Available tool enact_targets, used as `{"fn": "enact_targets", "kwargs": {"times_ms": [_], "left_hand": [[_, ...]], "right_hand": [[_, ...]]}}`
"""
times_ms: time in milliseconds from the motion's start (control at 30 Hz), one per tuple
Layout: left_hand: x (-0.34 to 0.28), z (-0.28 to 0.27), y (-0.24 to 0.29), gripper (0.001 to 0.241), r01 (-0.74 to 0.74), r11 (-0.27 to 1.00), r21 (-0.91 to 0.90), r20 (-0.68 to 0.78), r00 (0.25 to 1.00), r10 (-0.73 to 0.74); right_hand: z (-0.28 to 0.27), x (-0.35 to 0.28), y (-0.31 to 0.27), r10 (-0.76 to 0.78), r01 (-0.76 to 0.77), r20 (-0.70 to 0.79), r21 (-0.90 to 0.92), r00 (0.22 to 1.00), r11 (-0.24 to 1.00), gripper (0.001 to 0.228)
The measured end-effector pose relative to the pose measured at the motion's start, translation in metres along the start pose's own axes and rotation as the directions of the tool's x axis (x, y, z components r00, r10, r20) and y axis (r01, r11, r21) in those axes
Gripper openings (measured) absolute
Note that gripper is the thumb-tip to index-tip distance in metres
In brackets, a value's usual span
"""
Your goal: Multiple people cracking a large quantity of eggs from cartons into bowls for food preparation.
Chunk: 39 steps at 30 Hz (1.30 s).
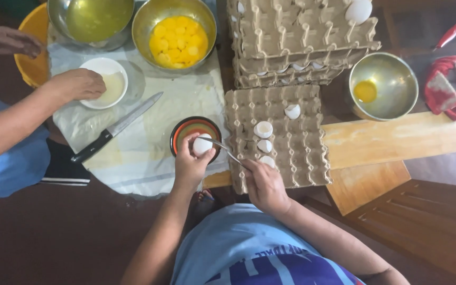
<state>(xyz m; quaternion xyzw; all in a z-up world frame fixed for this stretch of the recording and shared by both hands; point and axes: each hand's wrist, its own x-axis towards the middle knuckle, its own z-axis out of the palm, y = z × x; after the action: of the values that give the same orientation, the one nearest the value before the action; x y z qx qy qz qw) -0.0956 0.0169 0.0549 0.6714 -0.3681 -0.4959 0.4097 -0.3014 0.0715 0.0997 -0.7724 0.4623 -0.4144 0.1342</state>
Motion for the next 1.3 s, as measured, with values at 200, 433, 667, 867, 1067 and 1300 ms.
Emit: {"fn": "enact_targets", "kwargs": {"times_ms": [200,433,667,867,1067,1300], "left_hand": [[0.006,0.007,-0.002,0.065,-0.017,0.996,-0.091,0.015,1.000,0.018],[0.014,0.005,-0.011,0.065,0.002,0.999,-0.041,0.058,0.998,0.000],[0.017,0.002,-0.018,0.054,0.212,0.910,-0.357,0.275,0.955,-0.115],[0.023,-0.001,-0.034,0.053,0.276,0.858,-0.433,0.352,0.928,-0.120],[0.015,-0.010,-0.021,0.044,0.320,0.826,-0.464,0.345,0.924,-0.164],[0.021,-0.011,-0.029,0.044,0.276,0.832,-0.482,0.313,0.941,-0.131]], "right_hand": [[0.027,-0.014,0.020,0.060,-0.015,0.308,-0.148,0.950,0.989,0.046],[0.029,-0.019,0.033,0.161,-0.124,0.385,-0.120,0.909,0.985,0.038],[0.029,-0.015,0.030,0.102,-0.058,0.304,-0.153,0.947,0.987,0.035],[0.042,-0.017,0.034,0.133,-0.077,0.396,-0.153,0.908,0.985,0.031],[0.025,-0.004,0.018,0.134,-0.095,0.317,-0.133,0.939,0.986,0.020],[0.010,-0.016,0.046,0.177,-0.076,0.274,-0.344,0.945,0.936,0.014]]}}
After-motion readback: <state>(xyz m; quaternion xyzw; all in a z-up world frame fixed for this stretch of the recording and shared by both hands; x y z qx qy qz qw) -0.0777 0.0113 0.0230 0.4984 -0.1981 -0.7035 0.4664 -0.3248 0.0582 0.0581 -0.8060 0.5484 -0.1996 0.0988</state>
